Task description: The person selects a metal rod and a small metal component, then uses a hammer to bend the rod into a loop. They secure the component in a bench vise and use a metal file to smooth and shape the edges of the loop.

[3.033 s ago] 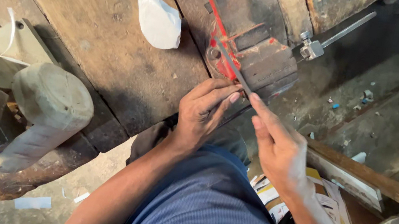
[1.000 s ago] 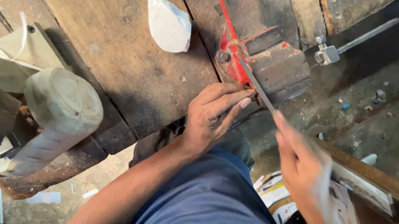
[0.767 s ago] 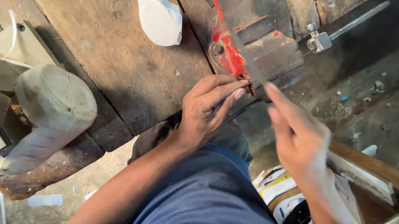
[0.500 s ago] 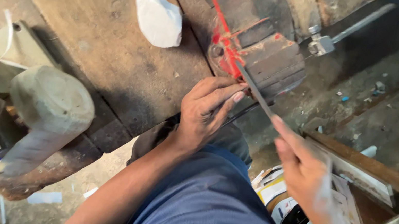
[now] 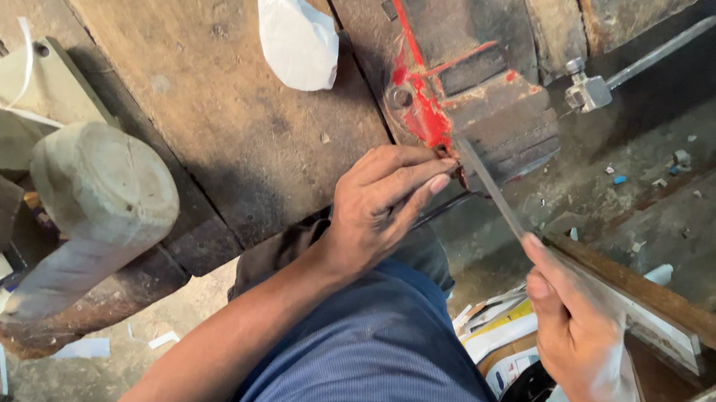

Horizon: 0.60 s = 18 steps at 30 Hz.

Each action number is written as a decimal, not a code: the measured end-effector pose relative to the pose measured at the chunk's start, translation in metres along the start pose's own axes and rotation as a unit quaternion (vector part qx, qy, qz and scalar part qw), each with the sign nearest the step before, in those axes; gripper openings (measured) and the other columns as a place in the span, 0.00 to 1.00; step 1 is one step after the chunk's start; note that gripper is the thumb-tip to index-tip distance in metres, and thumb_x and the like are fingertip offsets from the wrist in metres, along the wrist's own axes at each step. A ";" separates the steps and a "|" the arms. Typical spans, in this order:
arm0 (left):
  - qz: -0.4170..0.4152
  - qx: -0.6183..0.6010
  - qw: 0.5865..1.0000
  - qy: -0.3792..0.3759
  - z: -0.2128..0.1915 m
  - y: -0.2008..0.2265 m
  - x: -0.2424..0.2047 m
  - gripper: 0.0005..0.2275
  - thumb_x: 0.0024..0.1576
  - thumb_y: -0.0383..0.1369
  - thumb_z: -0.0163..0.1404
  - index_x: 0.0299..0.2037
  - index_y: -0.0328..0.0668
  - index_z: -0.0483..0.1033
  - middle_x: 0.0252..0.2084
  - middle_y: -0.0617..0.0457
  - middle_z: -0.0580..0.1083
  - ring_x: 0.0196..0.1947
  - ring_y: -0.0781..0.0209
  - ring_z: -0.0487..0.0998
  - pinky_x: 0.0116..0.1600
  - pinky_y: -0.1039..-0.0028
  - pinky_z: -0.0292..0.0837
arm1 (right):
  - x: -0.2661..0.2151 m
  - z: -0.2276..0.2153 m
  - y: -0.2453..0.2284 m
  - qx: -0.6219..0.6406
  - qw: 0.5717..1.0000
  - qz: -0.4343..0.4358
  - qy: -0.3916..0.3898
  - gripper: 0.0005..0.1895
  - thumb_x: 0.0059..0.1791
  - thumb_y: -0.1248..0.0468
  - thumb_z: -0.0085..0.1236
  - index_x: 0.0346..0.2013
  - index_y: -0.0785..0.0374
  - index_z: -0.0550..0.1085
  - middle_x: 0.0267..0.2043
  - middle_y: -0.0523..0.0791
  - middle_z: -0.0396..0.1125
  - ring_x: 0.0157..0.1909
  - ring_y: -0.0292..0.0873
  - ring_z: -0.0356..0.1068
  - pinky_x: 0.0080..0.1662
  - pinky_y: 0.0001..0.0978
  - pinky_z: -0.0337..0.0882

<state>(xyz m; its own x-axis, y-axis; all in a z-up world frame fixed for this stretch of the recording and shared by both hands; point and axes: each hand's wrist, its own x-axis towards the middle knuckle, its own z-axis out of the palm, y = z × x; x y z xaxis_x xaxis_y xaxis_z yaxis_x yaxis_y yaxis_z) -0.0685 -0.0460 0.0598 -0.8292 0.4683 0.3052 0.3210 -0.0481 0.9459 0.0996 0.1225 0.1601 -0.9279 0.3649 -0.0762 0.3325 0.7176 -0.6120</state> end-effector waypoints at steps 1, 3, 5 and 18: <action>-0.004 -0.005 1.000 0.000 0.001 0.000 0.002 0.10 0.60 0.25 0.60 0.51 0.40 0.80 0.47 0.49 0.78 0.47 0.55 0.80 0.54 0.68 0.76 | 0.000 0.000 0.002 -0.003 1.000 -0.007 0.014 0.17 0.57 0.68 0.54 0.61 0.64 0.74 0.36 0.43 0.70 0.36 0.35 0.67 0.44 0.27 0.69; -0.004 -0.011 1.000 0.010 0.002 0.002 0.002 0.11 0.59 0.25 0.61 0.51 0.38 0.79 0.47 0.49 0.78 0.47 0.54 0.80 0.54 0.68 0.76 | -0.002 -0.001 0.007 0.020 1.000 -0.013 0.007 0.17 0.55 0.68 0.54 0.59 0.66 0.73 0.47 0.49 0.71 0.44 0.39 0.71 0.46 0.27 0.71; 0.005 -0.014 1.000 0.020 0.003 0.003 0.001 0.14 0.57 0.27 0.62 0.51 0.35 0.77 0.47 0.47 0.77 0.48 0.52 0.80 0.54 0.66 0.75 | -0.004 0.001 0.009 0.006 0.999 0.025 -0.023 0.18 0.54 0.68 0.55 0.59 0.66 0.74 0.47 0.51 0.73 0.43 0.41 0.72 0.45 0.28 0.72; 0.014 -0.007 0.999 0.050 0.009 0.004 0.004 0.09 0.58 0.22 0.62 0.46 0.37 0.79 0.43 0.48 0.77 0.43 0.54 0.80 0.49 0.68 0.76 | 0.052 0.012 -0.044 0.008 0.999 -0.039 -0.031 0.18 0.55 0.72 0.55 0.60 0.67 0.73 0.55 0.53 0.74 0.50 0.47 0.77 0.49 0.33 0.75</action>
<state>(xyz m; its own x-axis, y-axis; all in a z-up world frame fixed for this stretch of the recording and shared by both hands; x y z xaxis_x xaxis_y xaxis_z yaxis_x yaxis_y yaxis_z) -0.0664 -0.0359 0.0638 -0.8617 0.3757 0.3412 0.3398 -0.0724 0.9377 0.0347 0.1032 0.1736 -0.9595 0.2713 -0.0758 0.2570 0.7331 -0.6297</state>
